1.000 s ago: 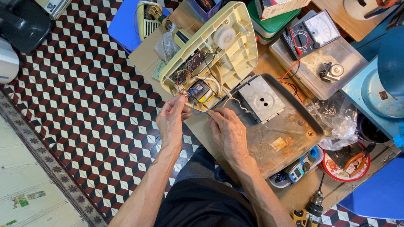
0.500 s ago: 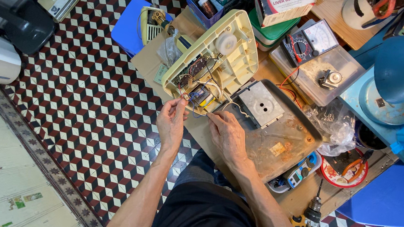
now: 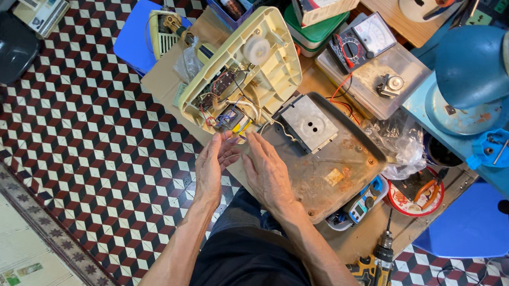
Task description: The person disassembles a beige plastic appliance, removes a metal plate, and uses a multimeter to test internal components. They then use a cordless drill to remove screws from the circuit board and continue manipulating wires and components.
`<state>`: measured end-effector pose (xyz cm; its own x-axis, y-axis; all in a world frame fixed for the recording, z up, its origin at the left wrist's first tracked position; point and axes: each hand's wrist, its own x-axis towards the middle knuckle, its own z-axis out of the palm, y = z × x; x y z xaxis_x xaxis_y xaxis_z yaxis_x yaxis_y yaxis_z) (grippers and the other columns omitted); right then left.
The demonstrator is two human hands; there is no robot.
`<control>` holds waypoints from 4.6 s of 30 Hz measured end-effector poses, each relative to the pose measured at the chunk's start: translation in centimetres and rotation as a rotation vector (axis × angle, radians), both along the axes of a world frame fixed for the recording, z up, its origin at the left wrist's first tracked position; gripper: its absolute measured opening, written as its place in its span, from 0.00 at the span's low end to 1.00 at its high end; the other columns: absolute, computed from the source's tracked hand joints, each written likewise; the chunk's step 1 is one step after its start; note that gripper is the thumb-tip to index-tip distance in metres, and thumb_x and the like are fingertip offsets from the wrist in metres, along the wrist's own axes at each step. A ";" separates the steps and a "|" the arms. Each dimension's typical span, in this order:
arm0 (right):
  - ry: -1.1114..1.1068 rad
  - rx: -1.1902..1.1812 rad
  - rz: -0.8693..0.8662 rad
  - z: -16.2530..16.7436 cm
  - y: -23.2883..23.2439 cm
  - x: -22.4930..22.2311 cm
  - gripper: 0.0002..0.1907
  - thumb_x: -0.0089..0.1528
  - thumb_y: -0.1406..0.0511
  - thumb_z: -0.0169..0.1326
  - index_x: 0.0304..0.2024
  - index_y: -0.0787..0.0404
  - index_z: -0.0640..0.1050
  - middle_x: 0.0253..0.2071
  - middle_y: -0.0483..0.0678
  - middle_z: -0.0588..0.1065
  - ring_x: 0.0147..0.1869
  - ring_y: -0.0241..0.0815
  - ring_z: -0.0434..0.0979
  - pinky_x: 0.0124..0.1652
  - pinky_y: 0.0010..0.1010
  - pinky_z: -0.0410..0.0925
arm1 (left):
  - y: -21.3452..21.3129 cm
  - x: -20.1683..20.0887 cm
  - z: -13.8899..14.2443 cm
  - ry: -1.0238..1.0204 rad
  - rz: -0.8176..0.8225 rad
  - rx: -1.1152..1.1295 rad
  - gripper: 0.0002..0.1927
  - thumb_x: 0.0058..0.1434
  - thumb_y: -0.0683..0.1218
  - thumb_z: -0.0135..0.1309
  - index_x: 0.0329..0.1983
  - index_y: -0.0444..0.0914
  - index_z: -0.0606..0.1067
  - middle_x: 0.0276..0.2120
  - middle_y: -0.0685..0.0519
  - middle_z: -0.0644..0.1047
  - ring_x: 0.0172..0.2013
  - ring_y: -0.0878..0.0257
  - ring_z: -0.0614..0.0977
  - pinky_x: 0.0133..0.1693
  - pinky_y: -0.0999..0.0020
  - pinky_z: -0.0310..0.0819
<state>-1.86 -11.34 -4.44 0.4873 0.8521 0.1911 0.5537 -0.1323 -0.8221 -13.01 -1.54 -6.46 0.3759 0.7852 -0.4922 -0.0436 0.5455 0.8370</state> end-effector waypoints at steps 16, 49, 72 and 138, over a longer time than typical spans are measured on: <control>0.288 -0.365 -0.781 -7.0 -19.3 6.3 0.22 0.65 0.62 0.56 0.59 0.66 0.74 0.45 0.52 0.79 0.43 0.43 0.79 0.44 0.34 0.72 | -2.0 -1.8 -2.3 0.063 0.031 -0.043 0.20 0.69 0.47 0.50 0.63 0.37 0.71 0.47 0.46 0.81 0.36 0.66 0.80 0.38 0.73 0.78; 0.738 -0.306 -0.805 0.6 -13.4 5.5 0.28 0.57 0.60 0.62 0.53 0.73 0.72 0.30 0.53 0.79 0.28 0.40 0.79 0.28 0.29 0.72 | -8.5 -1.2 -1.7 0.703 -0.813 0.845 0.40 0.53 0.40 0.61 0.69 0.37 0.61 0.68 0.33 0.57 0.66 0.36 0.61 0.62 0.46 0.58; 0.643 -0.304 -0.749 5.0 -9.7 4.8 0.32 0.58 0.55 0.62 0.54 0.73 0.71 0.31 0.53 0.79 0.28 0.39 0.81 0.27 0.28 0.74 | -12.1 0.8 4.6 0.308 -0.756 1.140 0.36 0.62 0.52 0.62 0.70 0.35 0.64 0.68 0.37 0.67 0.67 0.43 0.69 0.68 0.49 0.57; -0.090 -0.516 -0.560 -0.9 -16.3 1.4 0.20 0.66 0.61 0.59 0.58 0.65 0.78 0.43 0.53 0.81 0.45 0.44 0.80 0.47 0.36 0.71 | 8.9 -4.6 8.0 -0.009 -0.082 0.532 0.30 0.61 0.57 0.63 0.61 0.35 0.77 0.46 0.52 0.83 0.43 0.71 0.81 0.45 0.76 0.76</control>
